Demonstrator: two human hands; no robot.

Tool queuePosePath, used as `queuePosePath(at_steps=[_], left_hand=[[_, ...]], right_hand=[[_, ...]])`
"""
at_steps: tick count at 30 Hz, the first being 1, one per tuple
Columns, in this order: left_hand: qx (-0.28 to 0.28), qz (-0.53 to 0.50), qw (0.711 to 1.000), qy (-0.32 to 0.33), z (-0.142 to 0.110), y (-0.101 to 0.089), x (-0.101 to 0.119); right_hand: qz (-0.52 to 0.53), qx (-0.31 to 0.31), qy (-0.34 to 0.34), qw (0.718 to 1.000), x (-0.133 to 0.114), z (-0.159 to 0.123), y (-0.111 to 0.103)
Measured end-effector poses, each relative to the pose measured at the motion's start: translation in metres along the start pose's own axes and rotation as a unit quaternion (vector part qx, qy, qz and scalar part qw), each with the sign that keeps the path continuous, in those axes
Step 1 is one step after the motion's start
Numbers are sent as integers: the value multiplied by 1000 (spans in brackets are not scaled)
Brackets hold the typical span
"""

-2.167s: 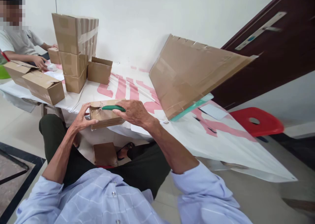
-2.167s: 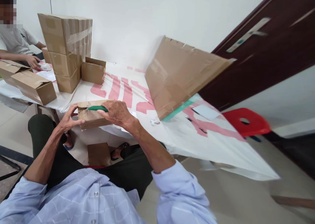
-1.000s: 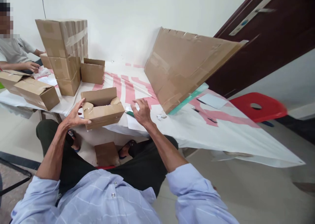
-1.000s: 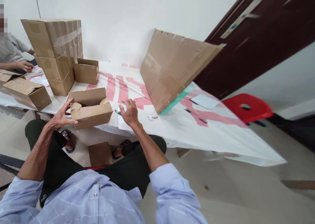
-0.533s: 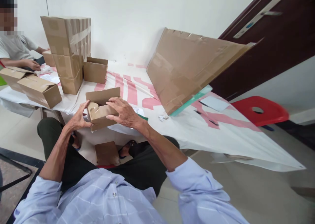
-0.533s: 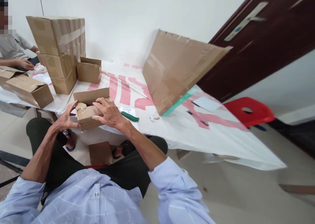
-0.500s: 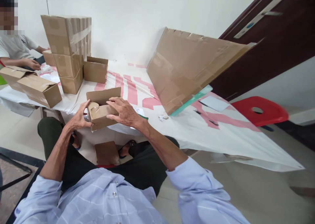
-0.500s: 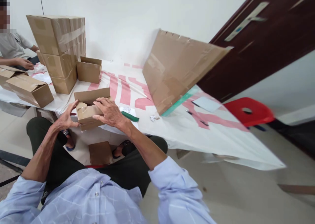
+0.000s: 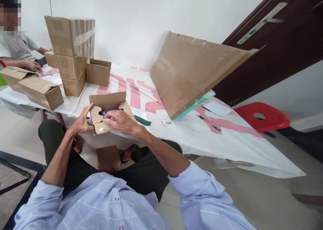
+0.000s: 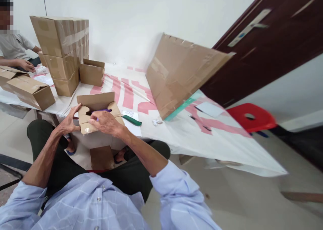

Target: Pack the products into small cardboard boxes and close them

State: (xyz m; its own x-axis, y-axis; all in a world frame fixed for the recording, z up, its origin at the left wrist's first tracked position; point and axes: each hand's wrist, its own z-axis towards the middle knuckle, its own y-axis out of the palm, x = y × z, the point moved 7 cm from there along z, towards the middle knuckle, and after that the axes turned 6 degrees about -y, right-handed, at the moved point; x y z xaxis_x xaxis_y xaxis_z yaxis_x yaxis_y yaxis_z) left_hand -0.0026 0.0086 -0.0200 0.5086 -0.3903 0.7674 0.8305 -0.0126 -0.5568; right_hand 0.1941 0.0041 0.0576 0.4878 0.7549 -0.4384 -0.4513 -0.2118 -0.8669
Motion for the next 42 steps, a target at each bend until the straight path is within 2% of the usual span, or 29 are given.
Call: queuePosePath(at_steps=[3, 5, 9, 13, 15, 17, 19, 21, 23, 26, 33, 37, 42], left_hand=[[1, 3, 1000, 2, 0, 0, 3], [-4, 8, 1000, 0, -1, 1, 4], [-9, 14, 1000, -4, -2, 1, 5], [-9, 9, 1000, -8, -3, 2, 8], [-6, 4, 1000, -6, -2, 1, 9], [-4, 2, 1000, -5, -2, 1, 10], [-3, 4, 1000, -4, -1, 1, 10], [-3, 8, 1000, -4, -2, 2, 12], [-6, 10, 1000, -2, -2, 4, 13], [-9, 9, 1000, 5, -2, 7, 18], [-10, 15, 1000, 5, -1, 9, 23], [-8, 12, 1000, 8, -2, 11, 23], [-9, 7, 1000, 21, -1, 11, 23]], right_hand=[[-27, 11, 106, 994, 14, 20, 6], [-28, -2, 132, 991, 20, 33, 11], [50, -25, 112, 992, 28, 47, 25], [211, 2, 97, 973, 39, 43, 33], [235, -9, 69, 969, 40, 39, 34], [162, -32, 31, 986, 39, 37, 29], [-3, -76, 17, 997, 44, 36, 23], [-154, -136, 34, 978, 53, 35, 18], [-220, -187, 56, 956, 62, 35, 14], [-244, -224, 70, 941, 65, 37, 14], [-344, -229, 91, 906, 56, 45, 21], [-365, -255, 77, 892, 56, 45, 23], [-368, -267, 30, 890, 50, 42, 23]])
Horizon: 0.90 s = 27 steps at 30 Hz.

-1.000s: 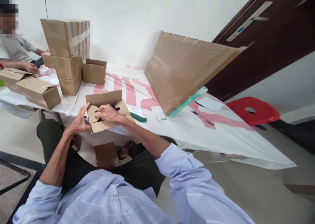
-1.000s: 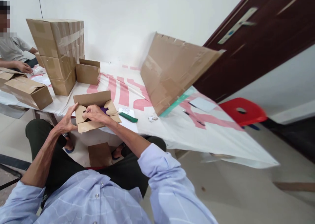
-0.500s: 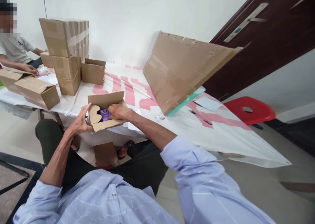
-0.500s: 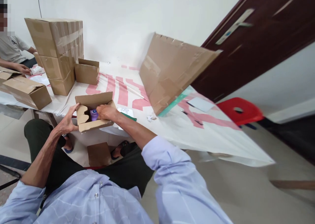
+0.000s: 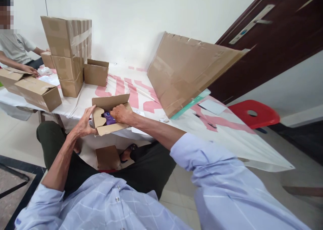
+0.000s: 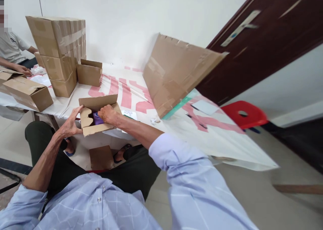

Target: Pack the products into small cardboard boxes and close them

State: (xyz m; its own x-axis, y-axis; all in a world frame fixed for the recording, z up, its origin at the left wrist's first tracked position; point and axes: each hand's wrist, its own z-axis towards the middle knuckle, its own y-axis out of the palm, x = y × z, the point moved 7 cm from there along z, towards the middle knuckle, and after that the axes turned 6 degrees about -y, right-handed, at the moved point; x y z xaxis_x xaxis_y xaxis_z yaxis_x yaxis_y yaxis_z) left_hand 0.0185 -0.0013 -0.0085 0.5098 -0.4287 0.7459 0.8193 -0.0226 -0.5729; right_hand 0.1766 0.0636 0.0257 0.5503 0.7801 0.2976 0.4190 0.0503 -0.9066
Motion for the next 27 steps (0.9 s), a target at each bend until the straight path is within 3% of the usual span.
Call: queuePosePath(at_steps=[20, 24, 27], left_hand=[[-1, 7, 1000, 8, 7, -2, -8], [-7, 2, 1000, -2, 14, -7, -18], [-14, -9, 1000, -8, 27, -13, -26]], right_hand=[[-1, 39, -74, 997, -5, 4, -3], [20, 102, -45, 994, 9, -10, -20], [68, 204, -25, 976, 29, -28, -46]])
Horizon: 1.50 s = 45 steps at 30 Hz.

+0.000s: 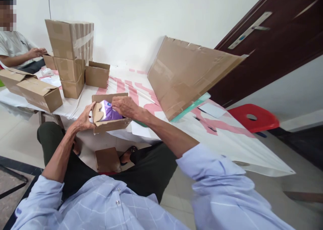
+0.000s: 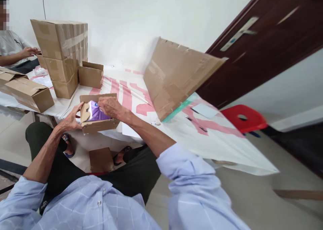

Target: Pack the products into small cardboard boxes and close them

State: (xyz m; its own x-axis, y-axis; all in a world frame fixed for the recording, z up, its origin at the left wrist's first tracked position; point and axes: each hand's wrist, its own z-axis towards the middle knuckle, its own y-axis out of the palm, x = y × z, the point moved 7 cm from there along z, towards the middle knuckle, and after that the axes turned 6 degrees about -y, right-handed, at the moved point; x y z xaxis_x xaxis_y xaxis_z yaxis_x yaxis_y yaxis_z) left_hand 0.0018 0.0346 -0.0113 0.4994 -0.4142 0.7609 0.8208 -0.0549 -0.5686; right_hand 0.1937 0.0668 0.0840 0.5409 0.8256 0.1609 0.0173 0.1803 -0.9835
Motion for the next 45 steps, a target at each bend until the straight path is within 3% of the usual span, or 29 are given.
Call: queuePosePath(at_steps=[2, 5, 9, 11, 14, 19, 22, 27, 32, 34, 36, 38, 40, 45], left_hand=[[-3, -11, 1000, -14, 11, -4, -6], [-1, -22, 999, -36, 26, -12, -13], [14, 0, 1000, -20, 31, -33, -2], [49, 21, 999, -5, 28, -50, 15], [91, 21, 995, 45, 22, -68, 59], [46, 36, 990, 128, 14, -56, 142], [45, 50, 991, 115, 7, -49, 162], [157, -64, 985, 17, 9, -62, 137], [279, -230, 931, -60, 25, -64, 101], [281, -251, 921, -101, 33, -58, 91], [270, -244, 921, -136, 39, -54, 81], [256, -216, 928, -161, 44, -53, 72], [234, -197, 934, -185, 49, -51, 61], [189, -191, 934, -235, 54, -41, 37]], right_hand=[[54, 93, 15, 994, 14, -6, -25], [151, 226, 40, 962, 38, -19, -57], [265, 327, 58, 905, 62, -36, -81], [320, 339, 58, 883, 66, -41, -86], [389, 338, 44, 856, 58, -43, -93], [447, 306, -15, 841, 16, -39, -101], [481, 280, -17, 831, 1, -39, -95], [570, 264, 29, 777, 6, -39, -72], [572, 291, 86, 762, 10, -22, -45], [582, 316, 107, 742, 12, -11, -32], [619, 330, 130, 701, 16, 1, -17], [662, 328, 152, 657, 21, 11, -2], [688, 313, 176, 630, 26, 18, 9], [676, 260, 251, 642, 36, 26, 20]])
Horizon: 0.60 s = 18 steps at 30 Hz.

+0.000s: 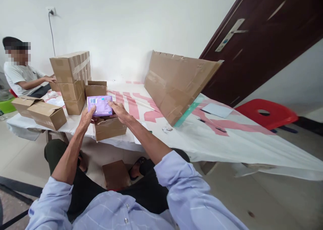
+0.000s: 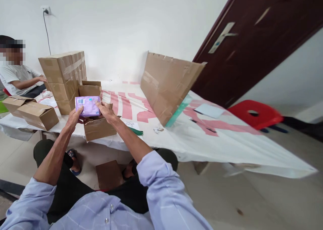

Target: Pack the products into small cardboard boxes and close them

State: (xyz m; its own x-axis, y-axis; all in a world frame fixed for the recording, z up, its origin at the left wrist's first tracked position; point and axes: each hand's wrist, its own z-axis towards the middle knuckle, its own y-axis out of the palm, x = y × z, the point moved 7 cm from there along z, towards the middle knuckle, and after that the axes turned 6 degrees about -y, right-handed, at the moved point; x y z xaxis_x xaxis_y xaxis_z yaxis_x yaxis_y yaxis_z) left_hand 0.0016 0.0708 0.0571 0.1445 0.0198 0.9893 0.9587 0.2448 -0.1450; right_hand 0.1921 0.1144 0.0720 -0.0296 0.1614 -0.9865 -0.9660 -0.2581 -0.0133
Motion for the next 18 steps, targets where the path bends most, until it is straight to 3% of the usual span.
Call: queuePosePath(at_steps=[10, 14, 18], left_hand=[[3, 18, 1000, -10, 6, 1, -10], [-5, 21, 1000, -5, 5, 3, -9], [-7, 14, 1000, 5, 7, 3, -3]], right_hand=[[8, 45, 104, 994, 27, 7, -4], [26, 40, 108, 993, 33, 4, -6], [30, 23, 90, 995, 25, 6, -7]])
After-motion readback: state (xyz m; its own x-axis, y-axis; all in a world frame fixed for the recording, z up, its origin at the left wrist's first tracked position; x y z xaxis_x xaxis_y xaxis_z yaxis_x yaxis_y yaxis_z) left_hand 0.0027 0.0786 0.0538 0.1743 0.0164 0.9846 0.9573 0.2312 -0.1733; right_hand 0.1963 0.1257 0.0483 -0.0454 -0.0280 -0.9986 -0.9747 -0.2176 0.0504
